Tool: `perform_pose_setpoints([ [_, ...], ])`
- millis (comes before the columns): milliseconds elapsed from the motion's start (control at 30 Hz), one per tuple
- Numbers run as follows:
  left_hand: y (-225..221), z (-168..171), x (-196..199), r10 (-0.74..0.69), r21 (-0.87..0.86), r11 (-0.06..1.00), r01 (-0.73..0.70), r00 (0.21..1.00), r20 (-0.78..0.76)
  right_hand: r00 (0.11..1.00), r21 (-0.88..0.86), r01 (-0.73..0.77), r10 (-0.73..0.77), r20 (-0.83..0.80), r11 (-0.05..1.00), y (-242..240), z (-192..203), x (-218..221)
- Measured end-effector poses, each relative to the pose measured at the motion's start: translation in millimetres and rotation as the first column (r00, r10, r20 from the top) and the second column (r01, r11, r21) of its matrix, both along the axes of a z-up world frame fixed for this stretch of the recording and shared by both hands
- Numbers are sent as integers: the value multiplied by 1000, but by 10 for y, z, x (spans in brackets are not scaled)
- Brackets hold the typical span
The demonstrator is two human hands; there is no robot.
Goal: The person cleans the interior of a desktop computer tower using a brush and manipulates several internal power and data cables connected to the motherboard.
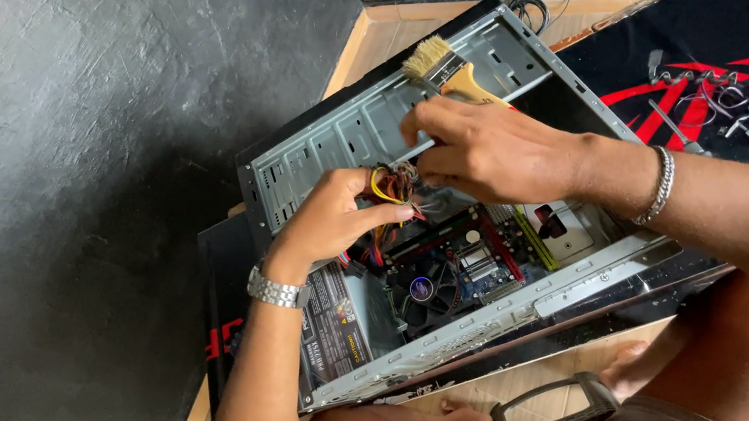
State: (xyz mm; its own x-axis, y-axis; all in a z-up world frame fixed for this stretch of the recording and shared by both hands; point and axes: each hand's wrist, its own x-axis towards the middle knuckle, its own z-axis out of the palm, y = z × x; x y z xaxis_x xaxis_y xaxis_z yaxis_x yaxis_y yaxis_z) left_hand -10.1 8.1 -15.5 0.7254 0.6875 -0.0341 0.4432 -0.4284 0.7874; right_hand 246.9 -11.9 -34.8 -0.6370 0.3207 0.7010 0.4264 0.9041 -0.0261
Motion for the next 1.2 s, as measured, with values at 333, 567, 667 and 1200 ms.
perform_pose_setpoints([
  [333, -6, -17, -33, -116, -242, 960, 143, 986, 122, 991, -24, -123, 124, 51, 992, -121, -21, -39],
  [567, -25, 16, -45, -107, -250, 959, 132, 988, 108, 990, -40, -70, 74, 123, 997, -68, -136, -42],
  [667, -36, 35, -42, -117, -244, 961, 133, 990, 78, 992, -64, -86, 91, 84, 994, -46, -160, -32],
  [1200, 5, -108, -81, -185, -269, 939, 213, 975, 127, 994, -650, -111, 96, -58, 752, 218, -415, 16],
])
